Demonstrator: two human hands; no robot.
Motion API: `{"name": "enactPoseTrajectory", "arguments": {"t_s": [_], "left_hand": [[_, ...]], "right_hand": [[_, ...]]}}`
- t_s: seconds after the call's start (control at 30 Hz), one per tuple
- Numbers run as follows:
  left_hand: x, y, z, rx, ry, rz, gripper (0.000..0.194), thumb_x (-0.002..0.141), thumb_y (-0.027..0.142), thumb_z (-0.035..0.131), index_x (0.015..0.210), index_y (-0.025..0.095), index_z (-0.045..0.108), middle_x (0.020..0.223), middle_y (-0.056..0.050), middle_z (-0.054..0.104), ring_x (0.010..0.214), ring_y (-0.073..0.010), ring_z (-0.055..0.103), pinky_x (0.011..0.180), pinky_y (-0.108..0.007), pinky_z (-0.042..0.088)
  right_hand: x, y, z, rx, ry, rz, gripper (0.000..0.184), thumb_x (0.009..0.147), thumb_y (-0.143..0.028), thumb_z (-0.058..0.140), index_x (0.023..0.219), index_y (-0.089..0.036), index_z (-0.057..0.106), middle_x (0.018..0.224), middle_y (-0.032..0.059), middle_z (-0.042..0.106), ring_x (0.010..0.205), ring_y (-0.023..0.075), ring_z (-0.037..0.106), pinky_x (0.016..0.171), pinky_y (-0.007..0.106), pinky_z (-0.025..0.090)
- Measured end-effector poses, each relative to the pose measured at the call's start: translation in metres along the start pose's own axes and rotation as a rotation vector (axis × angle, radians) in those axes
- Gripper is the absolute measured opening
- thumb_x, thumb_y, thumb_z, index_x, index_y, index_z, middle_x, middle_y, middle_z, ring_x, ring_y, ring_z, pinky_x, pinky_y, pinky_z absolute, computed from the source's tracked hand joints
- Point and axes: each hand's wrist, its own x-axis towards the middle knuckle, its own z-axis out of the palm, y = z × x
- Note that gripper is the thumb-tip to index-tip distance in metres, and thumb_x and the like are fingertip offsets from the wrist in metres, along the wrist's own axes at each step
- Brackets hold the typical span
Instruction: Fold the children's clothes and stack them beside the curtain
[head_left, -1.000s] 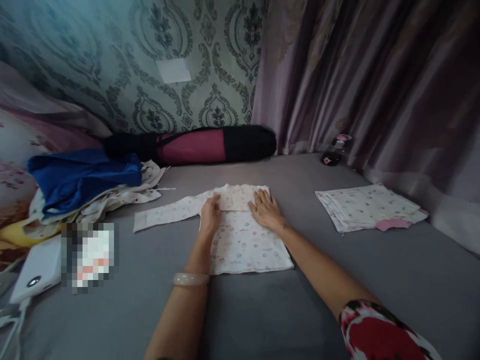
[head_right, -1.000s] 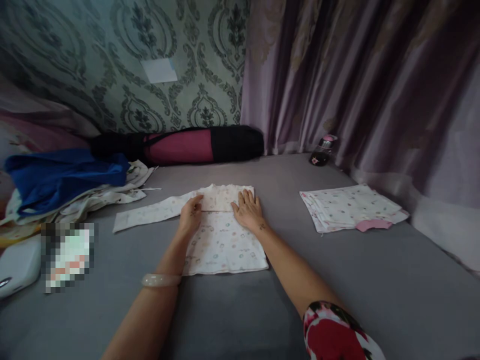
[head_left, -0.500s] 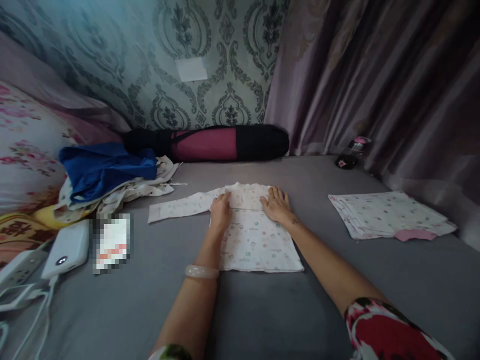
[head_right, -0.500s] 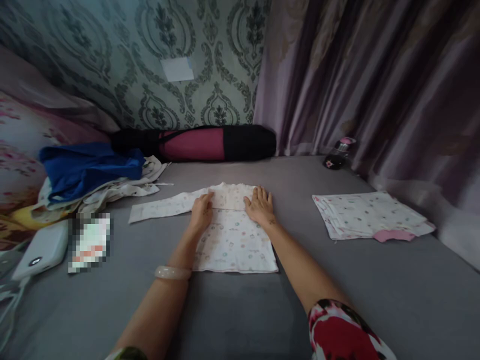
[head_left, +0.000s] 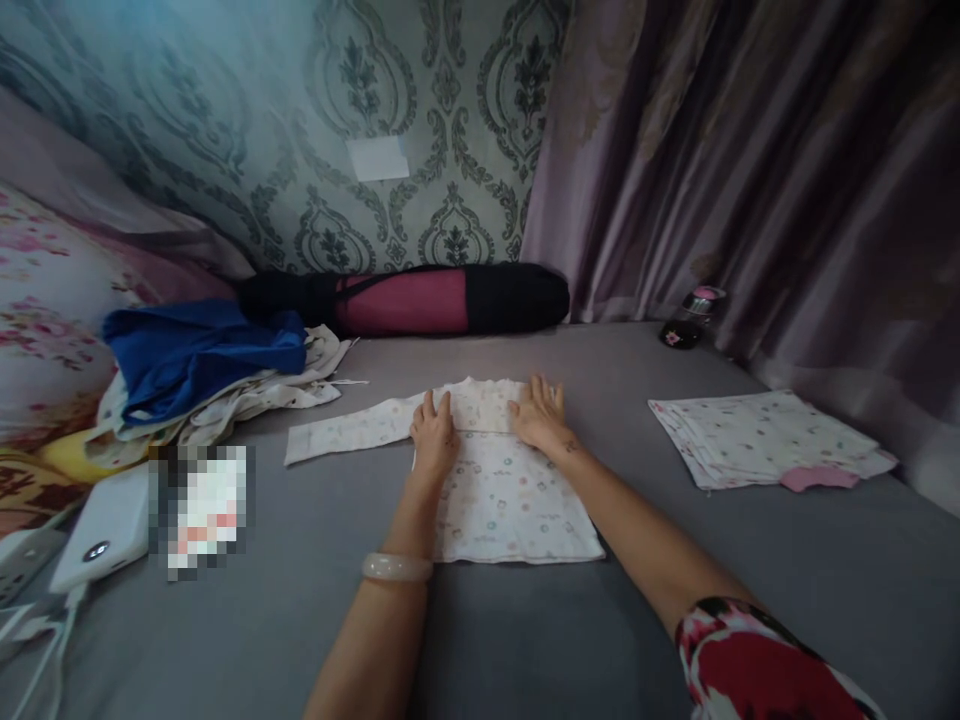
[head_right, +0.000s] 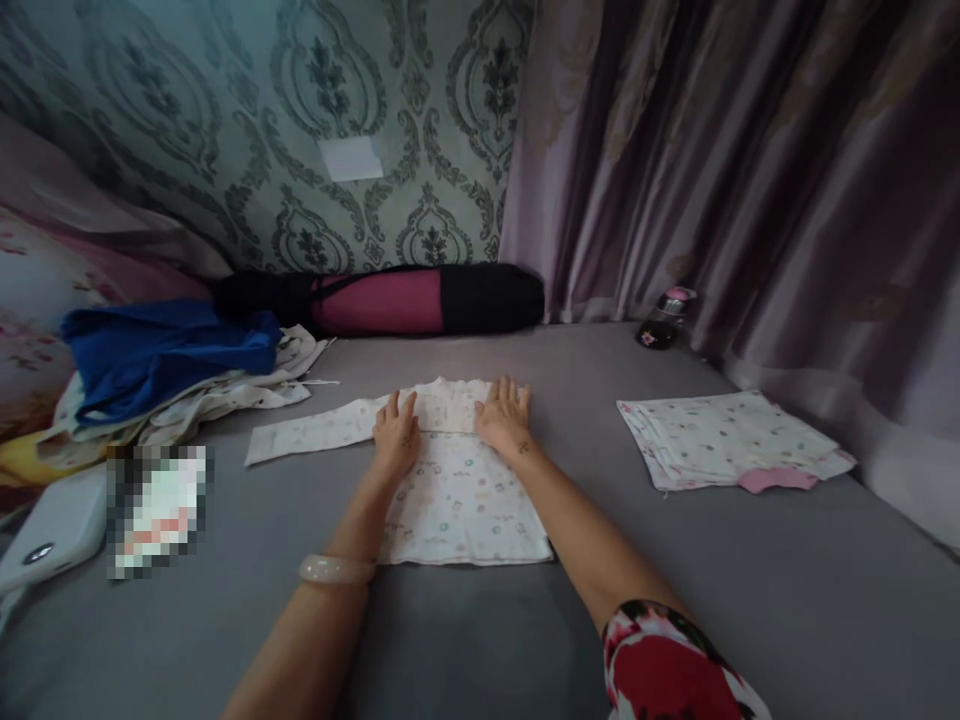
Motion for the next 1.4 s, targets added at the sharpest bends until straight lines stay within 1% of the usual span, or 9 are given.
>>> {"name": "enactPoseTrajectory", "arguments": {"t_s": [0.1,0.17,0.27,0.47,0.63,0.73,0.93,1.13,1.4], "left_hand": [[-0.002,0.005,-0.003,-0.034,0.014,0.105,0.044,0.093,0.020,0.035,0.135,0.018,0.048,0.143,-0.016,0.044,0.125,-0.0316,0.043,0.097,-0.048,0.041],[-0.003,0.006,-0.001,-0.054,-0.023,0.198,0.043,0.095,0.021,0.033,0.136,0.019,0.047,0.139,-0.014,0.050,0.125,-0.0274,0.046,0.101,-0.045,0.039],[-0.004,0.006,0.006,-0.050,-0.110,0.246,0.043,0.096,0.023,0.033,0.138,0.019,0.045,0.141,-0.013,0.049,0.131,-0.0251,0.043,0.109,-0.044,0.032],[-0.007,0.004,0.014,0.026,-0.204,0.244,0.044,0.097,0.030,0.034,0.137,0.018,0.047,0.149,-0.015,0.039,0.140,-0.0302,0.031,0.113,-0.049,0.024],[-0.006,0.005,0.012,0.024,-0.214,0.233,0.045,0.098,0.033,0.034,0.139,0.019,0.046,0.150,-0.015,0.038,0.141,-0.0301,0.028,0.113,-0.049,0.023],[-0.006,0.006,0.012,0.016,-0.202,0.217,0.047,0.098,0.035,0.033,0.140,0.018,0.046,0.150,-0.016,0.038,0.141,-0.0312,0.028,0.113,-0.049,0.024],[-0.007,0.006,0.015,0.032,-0.172,0.195,0.046,0.097,0.038,0.036,0.137,0.020,0.049,0.150,-0.017,0.036,0.142,-0.0334,0.026,0.112,-0.052,0.023],[-0.007,0.003,0.016,0.010,-0.161,0.212,0.045,0.096,0.038,0.038,0.136,0.022,0.050,0.150,-0.014,0.038,0.141,-0.0318,0.027,0.112,-0.051,0.023],[-0.007,0.007,0.009,0.025,-0.204,0.193,0.047,0.096,0.036,0.038,0.137,0.017,0.048,0.151,-0.019,0.034,0.141,-0.0338,0.027,0.112,-0.051,0.023]], "right_hand": [[-0.001,-0.017,-0.002,0.061,0.031,-0.175,0.058,0.098,-0.041,0.022,0.147,-0.013,0.035,0.155,0.0151,0.026,0.144,0.0299,0.017,0.114,0.052,0.006],[-0.001,-0.024,0.002,0.090,0.007,-0.225,0.057,0.098,-0.045,0.023,0.148,-0.019,0.035,0.157,0.0113,0.024,0.144,0.0297,0.014,0.114,0.054,0.006],[0.000,-0.028,0.010,0.114,-0.041,-0.185,0.056,0.098,-0.047,0.024,0.148,-0.024,0.034,0.157,0.0085,0.024,0.145,0.0299,0.013,0.112,0.059,0.007],[0.003,-0.024,0.019,0.116,-0.057,-0.172,0.057,0.097,-0.049,0.023,0.148,-0.026,0.032,0.157,0.0078,0.023,0.145,0.0295,0.012,0.110,0.063,0.007],[0.005,-0.024,0.017,0.138,-0.082,-0.177,0.057,0.097,-0.048,0.023,0.148,-0.024,0.031,0.158,0.0086,0.022,0.145,0.0302,0.011,0.111,0.063,0.007],[0.006,-0.020,0.012,0.171,-0.123,-0.176,0.058,0.098,-0.044,0.022,0.150,-0.019,0.026,0.158,0.0110,0.019,0.145,0.0292,0.012,0.112,0.059,0.009],[0.007,0.005,0.011,0.099,0.019,-0.059,0.067,0.098,-0.045,0.018,0.148,-0.001,0.026,0.156,0.0189,0.021,0.145,0.0276,0.013,0.116,0.045,0.007],[0.008,0.016,0.019,0.081,-0.018,-0.046,0.068,0.097,-0.045,0.016,0.148,0.000,0.027,0.155,0.0184,0.024,0.144,0.0275,0.017,0.116,0.042,0.010],[0.013,0.016,0.020,0.089,-0.041,-0.048,0.068,0.097,-0.044,0.019,0.147,0.000,0.027,0.155,0.0190,0.024,0.144,0.0289,0.018,0.116,0.044,0.011]]}}
